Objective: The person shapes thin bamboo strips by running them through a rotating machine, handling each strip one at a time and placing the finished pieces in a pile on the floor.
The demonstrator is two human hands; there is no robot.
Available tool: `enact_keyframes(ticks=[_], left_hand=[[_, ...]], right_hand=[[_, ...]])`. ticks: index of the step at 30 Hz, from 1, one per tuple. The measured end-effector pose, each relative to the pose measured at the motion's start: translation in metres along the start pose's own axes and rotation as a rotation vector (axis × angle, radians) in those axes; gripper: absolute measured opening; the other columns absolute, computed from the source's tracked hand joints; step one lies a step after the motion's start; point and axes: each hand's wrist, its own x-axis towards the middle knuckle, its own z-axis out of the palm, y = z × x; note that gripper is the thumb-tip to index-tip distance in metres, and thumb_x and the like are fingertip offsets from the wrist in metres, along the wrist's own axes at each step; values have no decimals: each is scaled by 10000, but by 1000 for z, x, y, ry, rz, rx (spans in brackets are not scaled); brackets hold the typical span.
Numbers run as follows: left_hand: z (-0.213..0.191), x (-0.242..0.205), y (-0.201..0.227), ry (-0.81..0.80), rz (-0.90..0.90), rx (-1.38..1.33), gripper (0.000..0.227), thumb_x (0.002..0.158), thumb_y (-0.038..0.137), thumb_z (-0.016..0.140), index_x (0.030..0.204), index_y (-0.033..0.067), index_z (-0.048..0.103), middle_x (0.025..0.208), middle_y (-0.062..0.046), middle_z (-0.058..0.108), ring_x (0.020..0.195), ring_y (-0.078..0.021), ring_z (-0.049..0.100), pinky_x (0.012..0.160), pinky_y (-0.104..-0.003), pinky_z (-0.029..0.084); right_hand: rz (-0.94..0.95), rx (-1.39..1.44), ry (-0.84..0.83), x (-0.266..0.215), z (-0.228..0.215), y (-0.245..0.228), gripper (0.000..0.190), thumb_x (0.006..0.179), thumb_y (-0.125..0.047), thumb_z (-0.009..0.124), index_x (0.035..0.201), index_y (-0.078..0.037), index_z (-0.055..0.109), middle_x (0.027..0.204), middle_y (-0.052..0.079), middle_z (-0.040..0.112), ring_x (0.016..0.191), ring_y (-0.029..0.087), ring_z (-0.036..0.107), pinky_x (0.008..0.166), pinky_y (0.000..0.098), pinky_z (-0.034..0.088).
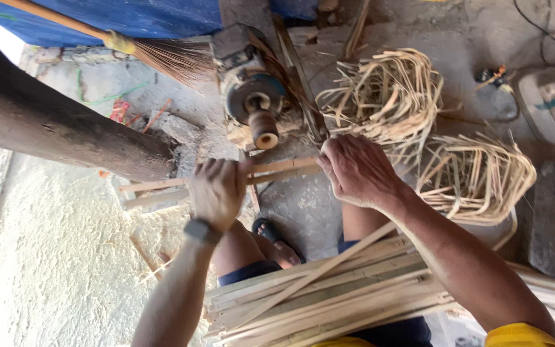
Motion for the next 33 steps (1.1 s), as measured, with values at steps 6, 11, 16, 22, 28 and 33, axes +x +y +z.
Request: enact_keyframes(ticks=[6, 11, 16, 22, 28, 33], left_hand=[[16, 52, -50, 40, -183, -19, 575, 1049, 436, 670, 584, 98, 671, 512, -127, 569, 405, -307, 541, 454, -447, 410], [21, 80, -78, -213, -423, -44, 614, 986, 589, 596, 674, 87, 764, 656, -193, 677, 593, -405, 668, 561, -522, 485], [20, 87, -91, -390, -514, -90, 620, 939, 637, 581, 692, 101, 772, 666, -185, 685, 644, -400, 679, 622, -516, 514], [11, 84, -92, -443, -542, -24, 591, 954, 614, 566, 713, 117, 777, 655, -160, 690, 638, -364, 698, 659, -485, 539], [7, 89, -85, -427, -523, -10, 532, 952, 554, 565, 703, 139, 786, 655, -161, 690, 647, -376, 693, 668, -491, 545], [10, 93, -81, -411, -502, 16, 498, 952, 517, 574, 717, 131, 785, 677, -178, 695, 666, -389, 696, 678, -504, 546]], right_hand=[[121, 84, -149, 79, -19, 10, 312, 1082, -277, 463, 894, -73, 605, 725, 103, 622, 623, 263, 597, 645, 421, 532], [64, 96, -28, 115, -16, 12, 358, 1053, -307, 461, 882, -28, 608, 768, 184, 676, 677, 360, 647, 663, 502, 508], [169, 226, -53, 119, 7, 11, 337, 992, -289, 455, 839, -35, 615, 724, 170, 673, 617, 345, 661, 604, 496, 513], [178, 246, 13, 115, 38, 11, 388, 1029, -307, 417, 811, -64, 628, 633, 145, 638, 520, 312, 621, 528, 472, 494], [196, 321, -10, 110, 66, 21, 417, 1042, -311, 364, 831, -72, 633, 566, 131, 591, 476, 288, 568, 498, 463, 471], [238, 565, 79, 101, 112, 28, 418, 1050, -296, 331, 836, -74, 612, 595, 114, 569, 494, 265, 557, 486, 437, 467]])
